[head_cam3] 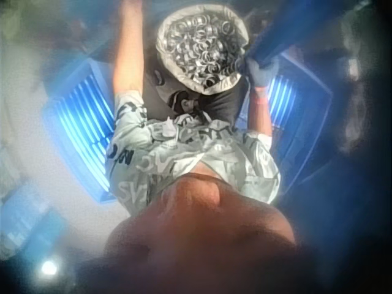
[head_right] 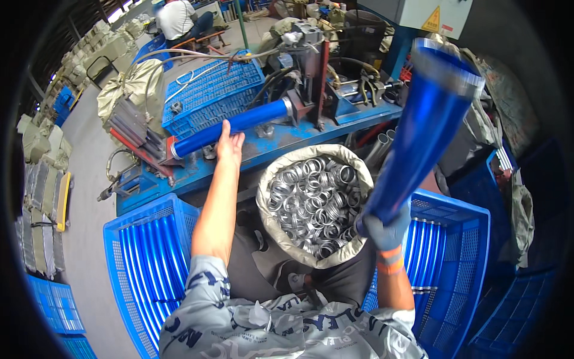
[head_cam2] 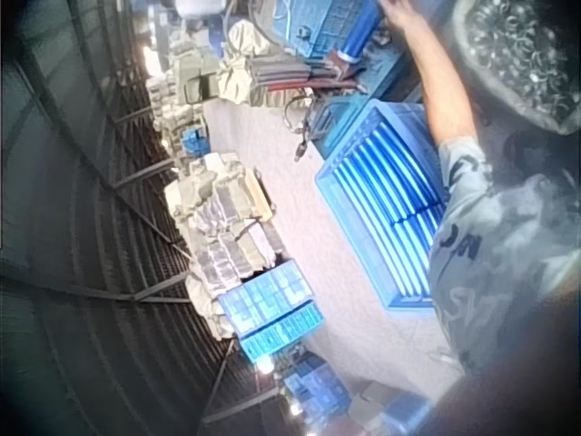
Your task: Assembling metal rings onto blue metal pipes in a manufacturing facility.
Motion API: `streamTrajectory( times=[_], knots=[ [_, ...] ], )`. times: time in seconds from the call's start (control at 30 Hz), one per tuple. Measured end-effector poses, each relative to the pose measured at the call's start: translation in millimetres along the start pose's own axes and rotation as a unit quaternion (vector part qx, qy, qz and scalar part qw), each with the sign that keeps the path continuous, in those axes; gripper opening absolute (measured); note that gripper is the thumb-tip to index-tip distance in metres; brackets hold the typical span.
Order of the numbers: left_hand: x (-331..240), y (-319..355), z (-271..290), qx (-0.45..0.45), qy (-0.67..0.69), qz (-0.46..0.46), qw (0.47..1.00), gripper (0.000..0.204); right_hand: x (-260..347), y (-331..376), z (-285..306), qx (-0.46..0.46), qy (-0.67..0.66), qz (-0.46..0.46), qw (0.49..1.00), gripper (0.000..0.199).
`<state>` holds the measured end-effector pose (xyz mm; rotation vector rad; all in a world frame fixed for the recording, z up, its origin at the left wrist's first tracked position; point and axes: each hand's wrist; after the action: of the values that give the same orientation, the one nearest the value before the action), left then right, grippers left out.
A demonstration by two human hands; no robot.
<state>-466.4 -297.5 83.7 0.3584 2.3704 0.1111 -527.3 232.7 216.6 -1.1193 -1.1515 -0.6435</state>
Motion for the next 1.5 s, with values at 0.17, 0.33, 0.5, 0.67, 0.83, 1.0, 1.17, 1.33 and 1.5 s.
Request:
streamTrajectory(
  times=[0.17, 0.33, 0.5, 0.67, 0.83, 1.0, 1.17, 1.33, 1.5],
  knots=[
    [42.9, -66.3, 14.2, -0.093, -0.043, 0.055, 0.993, 0.077, -17.3, 80.0, 84.4, -0.028, 0.018, -0.142, 0.989, 0.056],
    [54.1, -65.4, 17.7, -0.083, -0.122, 0.093, 0.985, 0.086, -12.6, 90.0, 97.3, -0.058, -0.028, -0.179, 0.982, 0.057],
    [14.8, -22.3, 43.5, -0.020, -0.211, 0.045, 0.976, 0.085, -29.1, 85.7, 88.9, -0.035, -0.048, -0.203, 0.977, 0.061],
    [6.7, 109.1, 122.8, 0.106, -0.309, -0.016, 0.945, 0.061, -19.5, 112.2, 164.1, -0.136, 0.033, -0.226, 0.964, 0.050],
    [-9.9, 147.3, 262.7, 0.152, -0.439, -0.082, 0.882, 0.041, -39.6, 198.2, 393.4, -0.209, 0.262, -0.155, 0.929, 0.046],
    [-54.3, 112.6, 312.8, 0.267, -0.533, -0.182, 0.782, 0.015, -112.2, 382.8, 527.8, -0.212, 0.601, -0.393, 0.663, 0.084],
    [2.0, 107.8, 327.6, 0.182, -0.546, -0.065, 0.815, 0.046, -131.5, 558.5, 606.3, -0.200, 0.603, -0.578, 0.513, 0.073],
    [-1.5, 111.4, 296.1, 0.254, -0.567, -0.122, 0.774, 0.045, -201.4, 604.1, 593.1, -0.158, 0.601, -0.617, 0.484, 0.056],
    [2.8, 188.4, 308.2, 0.261, -0.555, -0.148, 0.776, 0.041, -248.4, 674.0, 602.1, -0.160, 0.528, -0.642, 0.532, 0.062]
  ],
)
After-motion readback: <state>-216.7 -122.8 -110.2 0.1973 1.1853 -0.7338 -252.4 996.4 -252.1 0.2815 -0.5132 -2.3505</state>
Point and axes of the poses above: each hand's wrist, its own y-axis away from the middle knuckle, its own z-axis out of the back of the hand, x = y × z, and after that the axes turned 9 degrees about -z, right-handed
